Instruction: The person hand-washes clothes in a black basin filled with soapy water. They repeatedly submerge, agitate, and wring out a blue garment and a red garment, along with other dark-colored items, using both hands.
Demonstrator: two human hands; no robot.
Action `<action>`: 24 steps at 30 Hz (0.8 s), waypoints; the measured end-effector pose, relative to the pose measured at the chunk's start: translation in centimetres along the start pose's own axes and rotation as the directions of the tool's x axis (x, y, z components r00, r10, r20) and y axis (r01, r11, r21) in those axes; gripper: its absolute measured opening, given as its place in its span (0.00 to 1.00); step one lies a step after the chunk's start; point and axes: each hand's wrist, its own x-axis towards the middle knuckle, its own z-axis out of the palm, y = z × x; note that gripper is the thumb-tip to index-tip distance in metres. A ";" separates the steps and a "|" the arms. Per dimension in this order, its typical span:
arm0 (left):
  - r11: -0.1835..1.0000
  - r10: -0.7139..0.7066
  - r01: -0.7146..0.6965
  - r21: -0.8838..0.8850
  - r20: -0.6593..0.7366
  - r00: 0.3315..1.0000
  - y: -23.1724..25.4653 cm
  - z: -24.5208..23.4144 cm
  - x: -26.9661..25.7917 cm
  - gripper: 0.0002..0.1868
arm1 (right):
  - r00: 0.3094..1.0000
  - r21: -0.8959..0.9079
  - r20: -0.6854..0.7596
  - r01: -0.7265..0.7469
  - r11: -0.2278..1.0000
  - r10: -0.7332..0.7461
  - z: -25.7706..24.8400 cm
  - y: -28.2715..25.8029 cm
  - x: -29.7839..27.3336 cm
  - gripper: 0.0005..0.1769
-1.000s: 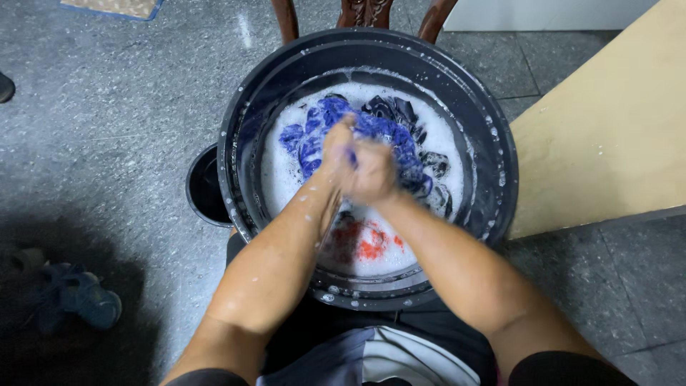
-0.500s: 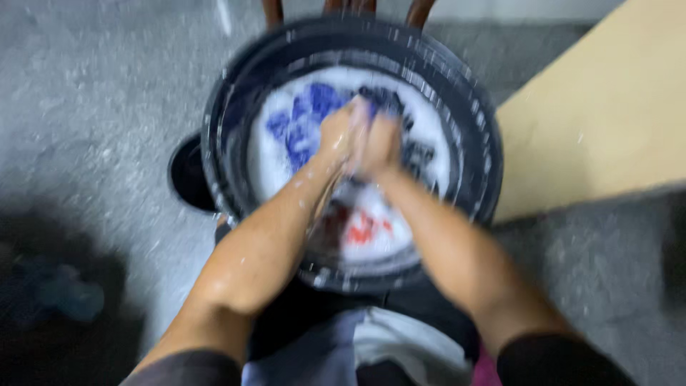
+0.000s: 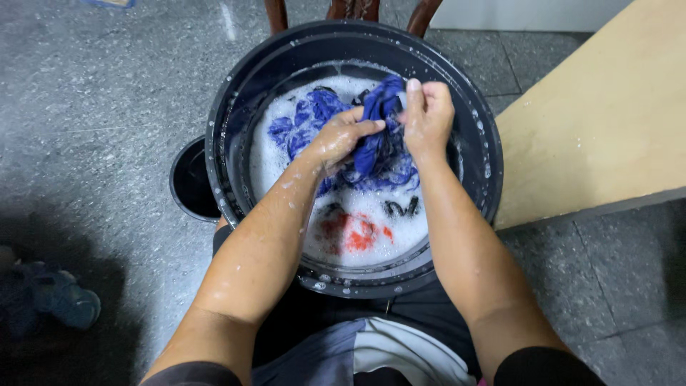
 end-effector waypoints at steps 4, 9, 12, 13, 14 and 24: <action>0.997 -0.029 0.036 0.065 -0.110 0.994 1.0 -0.6 -0.6 0.08 | 0.839 -0.066 0.327 -0.440 0.896 0.436 -0.6 -0.3 -0.9 0.22; 0.969 0.142 -0.103 0.224 -0.167 0.976 -0.4 -1.7 0.6 0.09 | 0.728 0.054 0.539 -0.532 0.845 0.424 -0.4 -0.2 -1.3 0.05; 0.936 0.246 -0.155 0.317 -0.268 0.932 -0.3 -2.9 1.5 0.10 | 0.741 0.072 0.491 -0.559 0.826 0.458 -0.1 -0.9 -0.7 0.05; 0.922 0.277 -0.165 0.350 -0.298 0.914 -0.3 -3.3 1.5 0.11 | 0.752 0.066 0.454 -0.563 0.824 0.477 -0.1 -1.1 -0.8 0.05; 0.917 0.317 -0.198 0.346 -0.333 0.888 -0.4 -3.7 1.4 0.10 | 0.761 0.040 0.478 -0.518 0.855 0.439 -0.3 -1.3 -0.9 0.06; 0.844 0.526 -0.421 0.331 -0.360 0.771 0.5 -4.3 0.5 0.08 | 0.796 -0.318 0.600 0.146 0.937 0.080 0.3 0.9 -2.1 0.15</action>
